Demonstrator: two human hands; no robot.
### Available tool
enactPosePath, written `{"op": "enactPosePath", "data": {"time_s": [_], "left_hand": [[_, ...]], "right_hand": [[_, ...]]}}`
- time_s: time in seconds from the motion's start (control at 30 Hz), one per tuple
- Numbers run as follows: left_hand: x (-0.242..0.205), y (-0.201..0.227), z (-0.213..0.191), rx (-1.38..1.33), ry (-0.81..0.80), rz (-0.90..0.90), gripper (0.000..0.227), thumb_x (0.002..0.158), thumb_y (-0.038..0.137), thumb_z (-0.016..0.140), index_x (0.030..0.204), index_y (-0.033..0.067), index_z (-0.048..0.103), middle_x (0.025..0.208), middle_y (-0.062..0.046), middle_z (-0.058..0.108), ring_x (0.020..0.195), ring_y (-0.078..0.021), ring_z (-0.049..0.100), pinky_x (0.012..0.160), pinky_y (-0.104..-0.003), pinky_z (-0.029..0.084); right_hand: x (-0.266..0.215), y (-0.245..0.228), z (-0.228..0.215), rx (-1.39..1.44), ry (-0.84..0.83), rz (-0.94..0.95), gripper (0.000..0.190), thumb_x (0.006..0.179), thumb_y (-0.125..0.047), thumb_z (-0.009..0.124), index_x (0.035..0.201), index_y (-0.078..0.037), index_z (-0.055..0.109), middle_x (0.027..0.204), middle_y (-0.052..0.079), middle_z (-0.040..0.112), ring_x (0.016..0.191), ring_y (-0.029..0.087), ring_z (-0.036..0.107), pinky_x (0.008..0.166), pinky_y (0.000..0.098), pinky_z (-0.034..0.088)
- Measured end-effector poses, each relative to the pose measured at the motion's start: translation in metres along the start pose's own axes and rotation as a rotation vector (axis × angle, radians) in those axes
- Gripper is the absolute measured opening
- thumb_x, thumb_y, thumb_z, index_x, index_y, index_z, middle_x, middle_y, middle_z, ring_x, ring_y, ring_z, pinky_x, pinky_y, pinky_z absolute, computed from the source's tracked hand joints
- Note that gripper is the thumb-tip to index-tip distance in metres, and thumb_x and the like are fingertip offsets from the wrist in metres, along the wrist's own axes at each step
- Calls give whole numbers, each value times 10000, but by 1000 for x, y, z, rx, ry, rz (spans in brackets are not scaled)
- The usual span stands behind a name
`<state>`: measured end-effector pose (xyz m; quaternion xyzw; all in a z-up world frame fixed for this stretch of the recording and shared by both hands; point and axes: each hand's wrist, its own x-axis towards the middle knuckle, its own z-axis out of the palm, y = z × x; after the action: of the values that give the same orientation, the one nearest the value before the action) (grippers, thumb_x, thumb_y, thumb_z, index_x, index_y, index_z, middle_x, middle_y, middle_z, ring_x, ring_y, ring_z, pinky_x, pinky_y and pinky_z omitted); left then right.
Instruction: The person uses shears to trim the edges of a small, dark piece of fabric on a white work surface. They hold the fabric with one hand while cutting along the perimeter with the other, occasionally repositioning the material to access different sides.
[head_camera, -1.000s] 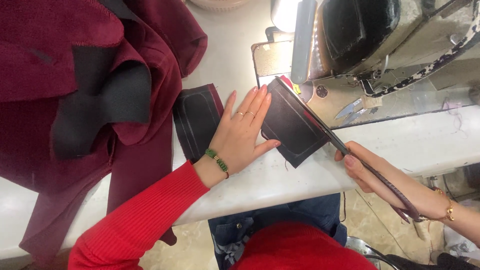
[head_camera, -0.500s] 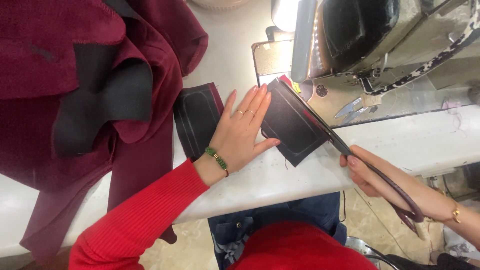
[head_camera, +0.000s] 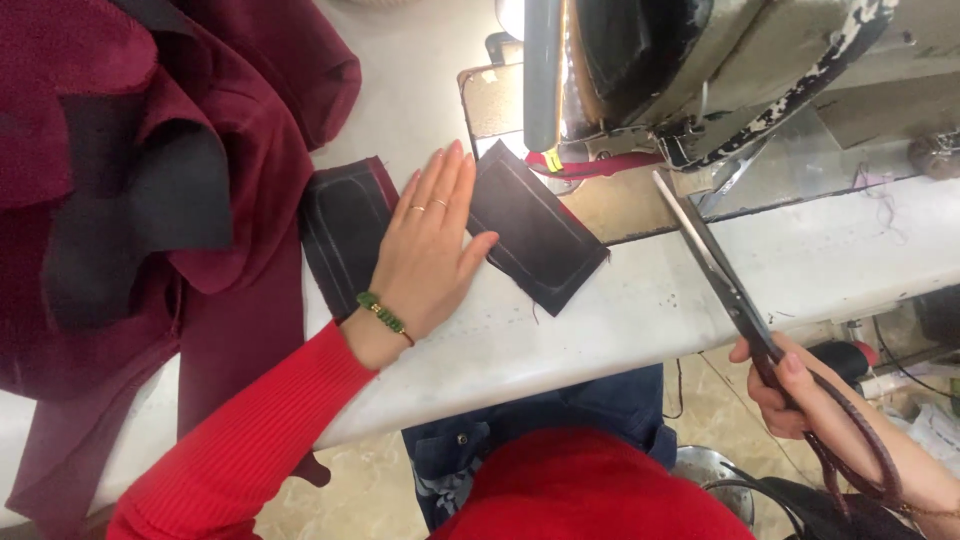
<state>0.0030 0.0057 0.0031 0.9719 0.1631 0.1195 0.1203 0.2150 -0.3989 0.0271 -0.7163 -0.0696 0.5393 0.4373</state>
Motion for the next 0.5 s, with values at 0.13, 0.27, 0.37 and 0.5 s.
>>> {"op": "enactPosePath", "data": {"time_s": [0.13,0.27,0.37,0.5], "left_hand": [[2,-3,-6,-114,10,-33,661,1061,235,569,1595,-24,277,1676,-195,270,1564,-315,254,1286,-432,228],[1,-2,-12,17,149,34,650,1011,237,720,1550,20,430,1618,-167,404,1515,-331,377,1232,-490,368],[-3,10,-18,285,206,28,735,933,446,823,1522,115,534,1569,-141,503,1498,-304,380,1180,-629,317],[-33,45,-22,144,26,0,845,842,528,770,1528,156,446,1588,-109,435,1508,-304,335,1183,-604,277]], "right_hand": [[24,59,-43,128,-63,-85,764,881,-642,509,1288,1,573,653,87,319,398,103,204,324,279,141],[19,70,-44,252,-161,-130,749,892,-593,607,1311,25,548,659,111,361,375,95,253,305,271,189],[8,56,-30,117,-72,-138,851,824,-708,539,1264,20,569,674,75,306,489,88,168,366,242,114],[-8,25,-9,105,-139,-85,867,830,-672,560,1310,49,598,666,138,369,444,104,174,369,265,119]]}}
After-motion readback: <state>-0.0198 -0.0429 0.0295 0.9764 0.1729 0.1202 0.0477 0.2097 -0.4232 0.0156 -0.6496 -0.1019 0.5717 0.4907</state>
